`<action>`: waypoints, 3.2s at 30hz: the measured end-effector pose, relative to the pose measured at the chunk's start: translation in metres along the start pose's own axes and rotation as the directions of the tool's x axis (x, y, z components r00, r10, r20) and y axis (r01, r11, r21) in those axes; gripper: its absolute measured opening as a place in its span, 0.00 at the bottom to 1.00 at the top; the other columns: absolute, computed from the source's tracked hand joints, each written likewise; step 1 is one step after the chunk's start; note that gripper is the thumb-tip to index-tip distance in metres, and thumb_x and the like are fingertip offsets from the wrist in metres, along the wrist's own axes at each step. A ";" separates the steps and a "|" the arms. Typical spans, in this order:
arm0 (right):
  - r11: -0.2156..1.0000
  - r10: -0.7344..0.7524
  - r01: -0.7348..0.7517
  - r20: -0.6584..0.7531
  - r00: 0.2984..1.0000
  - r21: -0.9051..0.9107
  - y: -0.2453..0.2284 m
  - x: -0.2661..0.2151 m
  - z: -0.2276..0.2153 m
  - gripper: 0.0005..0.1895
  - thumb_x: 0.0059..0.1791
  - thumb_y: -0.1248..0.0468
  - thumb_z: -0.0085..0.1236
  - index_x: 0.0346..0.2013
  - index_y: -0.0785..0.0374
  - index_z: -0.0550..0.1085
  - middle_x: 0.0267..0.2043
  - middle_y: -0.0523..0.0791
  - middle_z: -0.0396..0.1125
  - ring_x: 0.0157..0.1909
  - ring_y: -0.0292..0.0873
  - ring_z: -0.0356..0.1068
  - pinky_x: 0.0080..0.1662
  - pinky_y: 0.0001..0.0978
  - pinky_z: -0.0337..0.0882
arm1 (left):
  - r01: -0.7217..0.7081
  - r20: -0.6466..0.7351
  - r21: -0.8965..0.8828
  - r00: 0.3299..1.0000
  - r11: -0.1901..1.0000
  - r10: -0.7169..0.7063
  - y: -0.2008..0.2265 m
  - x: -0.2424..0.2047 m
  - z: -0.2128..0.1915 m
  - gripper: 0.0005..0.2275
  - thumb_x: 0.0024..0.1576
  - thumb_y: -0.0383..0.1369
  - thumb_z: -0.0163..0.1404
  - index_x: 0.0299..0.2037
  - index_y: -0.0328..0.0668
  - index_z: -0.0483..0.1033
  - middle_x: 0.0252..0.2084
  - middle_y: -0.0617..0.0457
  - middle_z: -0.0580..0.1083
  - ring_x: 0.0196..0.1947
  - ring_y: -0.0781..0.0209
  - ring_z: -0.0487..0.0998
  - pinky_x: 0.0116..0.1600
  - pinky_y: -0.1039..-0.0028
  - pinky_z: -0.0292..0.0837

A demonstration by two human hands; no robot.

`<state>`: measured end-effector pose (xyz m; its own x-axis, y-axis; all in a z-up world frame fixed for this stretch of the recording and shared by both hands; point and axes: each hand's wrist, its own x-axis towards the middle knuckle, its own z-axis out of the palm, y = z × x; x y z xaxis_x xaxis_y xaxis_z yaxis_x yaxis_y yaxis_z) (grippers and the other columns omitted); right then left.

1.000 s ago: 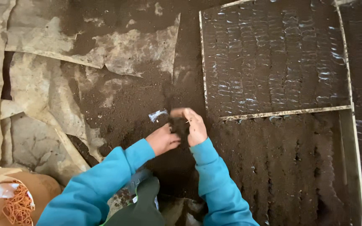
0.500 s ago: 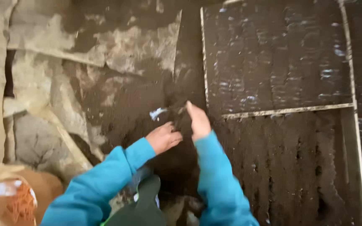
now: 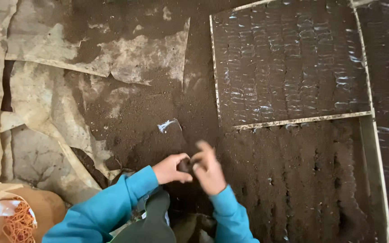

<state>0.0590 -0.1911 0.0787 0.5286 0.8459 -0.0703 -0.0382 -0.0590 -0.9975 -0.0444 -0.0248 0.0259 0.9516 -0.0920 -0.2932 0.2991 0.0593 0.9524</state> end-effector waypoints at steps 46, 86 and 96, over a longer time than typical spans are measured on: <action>0.825 0.074 -0.155 -0.168 0.983 -0.544 -0.065 -0.032 -0.132 0.16 0.38 0.70 0.63 0.40 0.58 0.80 0.38 0.47 0.77 0.42 0.50 0.77 0.49 0.42 0.74 | 0.245 -0.011 -0.176 0.968 0.954 -0.251 0.086 0.008 0.035 0.45 0.50 0.17 0.52 0.73 0.59 0.36 0.56 0.34 0.72 0.51 0.47 0.77 0.58 0.59 0.73; 0.204 -0.289 -0.468 -0.510 0.810 -0.860 -0.139 -0.358 -0.386 0.21 0.55 0.72 0.51 0.63 0.76 0.71 0.58 0.62 0.69 0.56 0.61 0.69 0.57 0.48 0.67 | 0.451 -0.126 -0.094 0.879 0.887 -0.460 0.110 -0.012 0.065 0.32 0.53 0.25 0.48 0.69 0.48 0.50 0.58 0.41 0.69 0.50 0.47 0.76 0.65 0.55 0.73; 0.836 -0.067 -0.442 -0.860 0.506 -0.325 0.001 -0.383 -0.353 0.23 0.59 0.64 0.39 0.67 0.71 0.57 0.65 0.64 0.54 0.68 0.62 0.49 0.66 0.57 0.53 | 0.168 -0.215 -0.213 0.953 0.962 -0.214 0.045 -0.024 0.061 0.32 0.48 0.15 0.53 0.66 0.37 0.60 0.50 0.26 0.74 0.40 0.41 0.80 0.47 0.57 0.78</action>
<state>0.1556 -0.7027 0.1040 0.9992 -0.0241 0.0304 0.0100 -0.5960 -0.8030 -0.0584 -0.0810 0.0810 0.8578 0.1132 -0.5014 0.4630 0.2538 0.8493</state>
